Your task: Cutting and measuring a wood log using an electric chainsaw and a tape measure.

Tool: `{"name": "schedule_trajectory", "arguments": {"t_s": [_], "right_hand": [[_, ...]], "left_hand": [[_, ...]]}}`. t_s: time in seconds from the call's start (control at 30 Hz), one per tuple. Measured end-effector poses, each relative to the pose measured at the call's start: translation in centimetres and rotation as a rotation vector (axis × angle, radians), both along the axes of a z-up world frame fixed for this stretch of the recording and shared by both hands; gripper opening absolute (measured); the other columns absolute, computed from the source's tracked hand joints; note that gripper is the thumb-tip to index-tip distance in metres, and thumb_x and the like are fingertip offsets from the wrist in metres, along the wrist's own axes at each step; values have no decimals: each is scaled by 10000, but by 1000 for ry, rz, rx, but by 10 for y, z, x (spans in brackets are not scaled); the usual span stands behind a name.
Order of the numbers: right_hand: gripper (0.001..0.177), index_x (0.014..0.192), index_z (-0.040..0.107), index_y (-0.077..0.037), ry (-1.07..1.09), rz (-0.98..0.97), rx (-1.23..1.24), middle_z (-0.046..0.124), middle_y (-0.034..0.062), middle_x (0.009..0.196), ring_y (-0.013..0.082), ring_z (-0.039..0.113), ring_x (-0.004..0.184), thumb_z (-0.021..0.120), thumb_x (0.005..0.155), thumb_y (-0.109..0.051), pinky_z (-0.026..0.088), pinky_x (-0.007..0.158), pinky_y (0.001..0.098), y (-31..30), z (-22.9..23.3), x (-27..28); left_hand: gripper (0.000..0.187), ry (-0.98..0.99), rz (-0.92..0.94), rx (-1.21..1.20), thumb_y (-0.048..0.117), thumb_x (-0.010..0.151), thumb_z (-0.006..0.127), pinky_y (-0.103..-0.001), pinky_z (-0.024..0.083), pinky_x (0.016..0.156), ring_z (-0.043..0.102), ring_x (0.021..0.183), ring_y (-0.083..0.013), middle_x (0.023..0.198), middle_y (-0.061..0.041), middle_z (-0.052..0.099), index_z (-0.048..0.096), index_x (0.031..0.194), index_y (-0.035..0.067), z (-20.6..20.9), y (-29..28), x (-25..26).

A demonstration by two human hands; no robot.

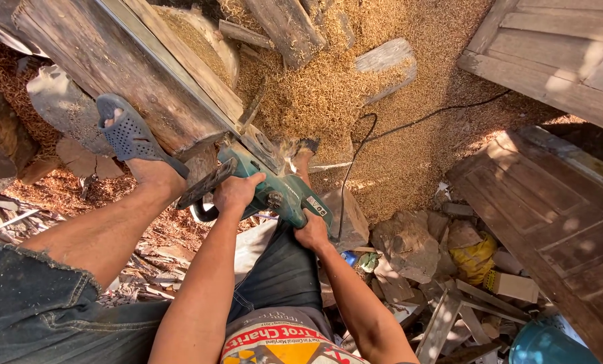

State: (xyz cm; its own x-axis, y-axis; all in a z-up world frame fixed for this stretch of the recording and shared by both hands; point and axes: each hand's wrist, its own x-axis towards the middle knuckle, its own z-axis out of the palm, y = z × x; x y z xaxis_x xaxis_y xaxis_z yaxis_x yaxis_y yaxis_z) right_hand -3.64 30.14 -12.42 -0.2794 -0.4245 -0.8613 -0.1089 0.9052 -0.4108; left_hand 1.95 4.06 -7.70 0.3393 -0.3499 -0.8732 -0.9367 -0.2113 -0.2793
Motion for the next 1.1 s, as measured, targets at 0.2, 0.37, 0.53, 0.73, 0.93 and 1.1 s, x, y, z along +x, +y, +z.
{"name": "schedule_trajectory", "arguments": {"t_s": [0.2,0.37,0.53,0.73,0.93,1.1], "right_hand": [[257,989,660,-78,-31,4,3,720,262,934,470,672,973,693,759,-188,511,861,525,-6,6,-3],[264,1023,684,-75,17,3,38,714,280,960,478,667,985,685,778,-173,514,885,525,-4,29,0],[289,1043,688,-77,-7,18,95,727,269,980,462,680,992,687,778,-193,517,896,519,-14,44,-7],[348,1065,685,-66,-15,50,103,730,261,988,449,685,993,727,757,-222,517,904,509,-23,61,-15],[376,1072,684,-57,-22,61,108,732,256,992,445,688,995,752,763,-260,522,905,505,-26,68,-18],[384,1062,678,-43,-78,62,152,731,264,976,436,699,976,759,759,-265,527,906,494,-35,81,-29]], "left_hand": [[905,-18,-33,49,733,716,708,-445,510,977,664,1178,-350,1294,-226,684,721,1230,-12,-5,0,5],[820,31,67,-30,650,607,777,-416,538,908,721,1070,-294,1165,-168,746,725,1144,32,13,-13,0],[755,28,85,-44,635,606,795,-421,516,851,712,994,-297,1074,-150,737,756,1068,39,21,-23,-4],[678,38,146,-5,622,618,775,-392,520,733,730,776,-253,786,-111,751,769,957,35,33,-32,-11],[622,35,140,6,624,629,775,-388,490,666,691,677,-240,705,-99,713,767,855,45,34,-35,-11],[579,75,185,-20,600,613,783,-374,484,620,662,620,-226,683,-95,706,770,801,51,44,-39,-18]]}}
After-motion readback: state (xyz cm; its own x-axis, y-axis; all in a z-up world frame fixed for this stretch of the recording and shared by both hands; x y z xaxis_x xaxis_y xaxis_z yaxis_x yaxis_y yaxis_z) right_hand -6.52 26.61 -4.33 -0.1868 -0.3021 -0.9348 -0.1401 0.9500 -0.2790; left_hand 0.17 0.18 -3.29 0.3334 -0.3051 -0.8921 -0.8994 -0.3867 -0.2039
